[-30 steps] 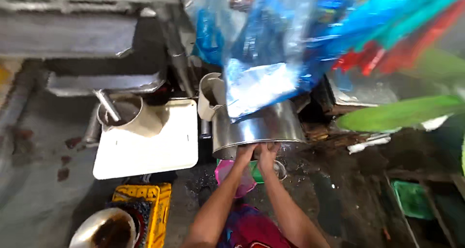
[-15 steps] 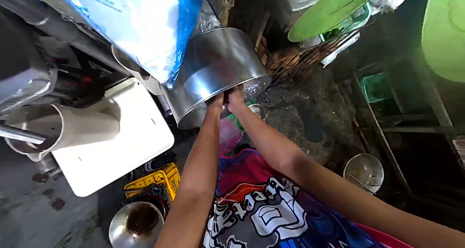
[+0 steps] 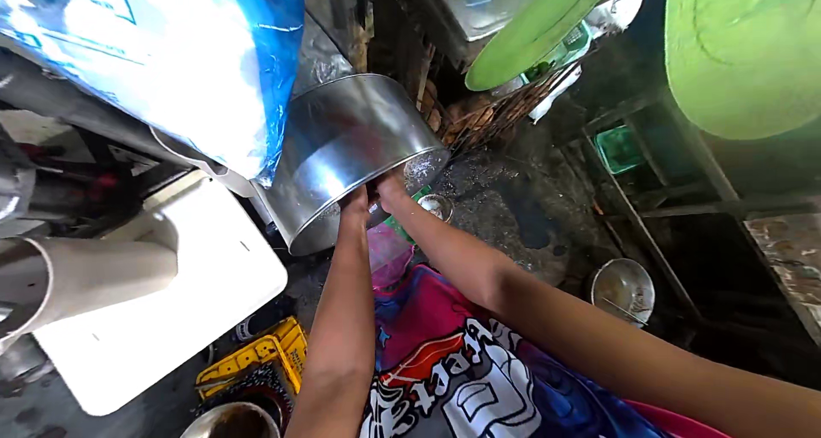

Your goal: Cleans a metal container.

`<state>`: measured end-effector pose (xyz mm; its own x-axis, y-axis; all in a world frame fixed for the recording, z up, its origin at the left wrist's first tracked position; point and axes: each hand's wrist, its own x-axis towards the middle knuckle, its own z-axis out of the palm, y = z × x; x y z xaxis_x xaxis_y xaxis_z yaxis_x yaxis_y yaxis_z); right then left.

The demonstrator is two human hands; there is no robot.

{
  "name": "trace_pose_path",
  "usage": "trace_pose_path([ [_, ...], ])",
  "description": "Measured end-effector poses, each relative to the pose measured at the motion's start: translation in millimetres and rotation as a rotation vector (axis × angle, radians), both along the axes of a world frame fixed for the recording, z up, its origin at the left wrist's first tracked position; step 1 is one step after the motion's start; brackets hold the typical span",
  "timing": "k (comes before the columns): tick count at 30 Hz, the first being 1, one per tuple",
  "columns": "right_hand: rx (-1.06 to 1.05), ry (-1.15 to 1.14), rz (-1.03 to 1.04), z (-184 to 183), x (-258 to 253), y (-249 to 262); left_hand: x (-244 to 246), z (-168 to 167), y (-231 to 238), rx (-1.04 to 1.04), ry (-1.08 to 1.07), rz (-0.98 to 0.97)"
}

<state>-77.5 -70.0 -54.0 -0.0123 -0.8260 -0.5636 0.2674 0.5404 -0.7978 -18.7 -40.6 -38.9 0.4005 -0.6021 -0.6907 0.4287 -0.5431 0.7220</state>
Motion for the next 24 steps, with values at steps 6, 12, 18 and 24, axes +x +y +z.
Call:
trace_pose_path([
  [6, -0.055, 0.109, 0.040, -9, 1, -5, -1, 0, 0, 0.011, 0.009, 0.040],
  [12, -0.166, 0.132, 0.103, -19, -5, -3, -1, -25, 14, -0.124, 0.051, 0.042],
  [18, -0.698, 0.258, 0.206, -34, -52, 64, -19, -45, 98, -0.453, 0.018, 0.085],
  [24, -0.506, 0.019, 0.146, -16, -45, 50, -27, -21, 82, -0.419, -0.080, 0.168],
])
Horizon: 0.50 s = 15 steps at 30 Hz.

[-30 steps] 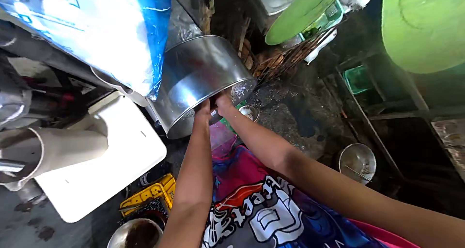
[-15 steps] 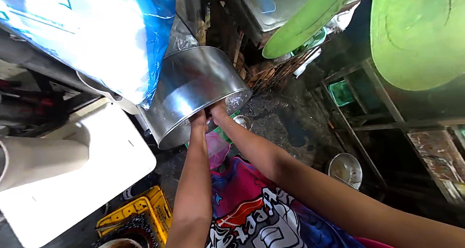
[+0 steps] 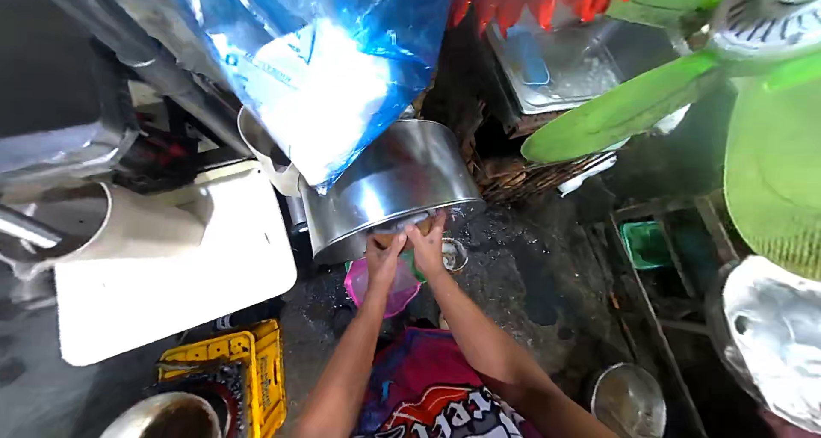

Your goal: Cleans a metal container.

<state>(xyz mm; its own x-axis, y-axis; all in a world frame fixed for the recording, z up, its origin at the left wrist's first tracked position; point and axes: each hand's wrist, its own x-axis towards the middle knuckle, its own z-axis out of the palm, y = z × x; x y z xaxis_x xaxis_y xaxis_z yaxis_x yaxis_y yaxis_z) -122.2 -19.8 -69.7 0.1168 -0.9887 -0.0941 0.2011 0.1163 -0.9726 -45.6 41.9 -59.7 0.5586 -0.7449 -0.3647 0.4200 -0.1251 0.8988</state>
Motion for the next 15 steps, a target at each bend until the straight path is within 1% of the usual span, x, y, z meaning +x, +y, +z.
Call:
trace_pose_path([
  [2, 0.186, -0.068, -0.015, 7, 13, -19, 15, 22, -25, 0.129, -0.088, -0.096],
  [4, 0.356, -0.074, -0.009, 23, 24, -28, 26, 50, -38, 0.225, -0.265, -0.220],
  [5, 0.423, -0.090, 0.028, 28, 24, -31, 30, 63, -40, 0.275, -0.353, -0.306],
  [6, 0.481, -0.118, 0.048, 30, 22, -35, 32, 69, -43, 0.328, -0.449, -0.393],
  [7, 0.530, -0.165, 0.067, 29, 21, -38, 33, 73, -47, 0.386, -0.495, -0.437],
  [8, 0.574, -0.214, 0.091, 27, 19, -40, 34, 76, -50, 0.445, -0.496, -0.447],
  [10, 0.603, -0.233, 0.159, 27, 14, -42, 32, 74, -58, 0.509, -0.427, -0.425],
  [12, 0.587, -0.219, 0.208, 23, 11, -44, 33, 71, -57, 0.504, -0.335, -0.472],
  [14, 0.523, -0.181, 0.194, 18, 13, -45, 36, 70, -51, 0.444, -0.231, -0.512],
  [15, 0.409, -0.173, 0.259, 23, 12, -38, 35, 71, -45, 0.407, -0.156, -0.491],
])
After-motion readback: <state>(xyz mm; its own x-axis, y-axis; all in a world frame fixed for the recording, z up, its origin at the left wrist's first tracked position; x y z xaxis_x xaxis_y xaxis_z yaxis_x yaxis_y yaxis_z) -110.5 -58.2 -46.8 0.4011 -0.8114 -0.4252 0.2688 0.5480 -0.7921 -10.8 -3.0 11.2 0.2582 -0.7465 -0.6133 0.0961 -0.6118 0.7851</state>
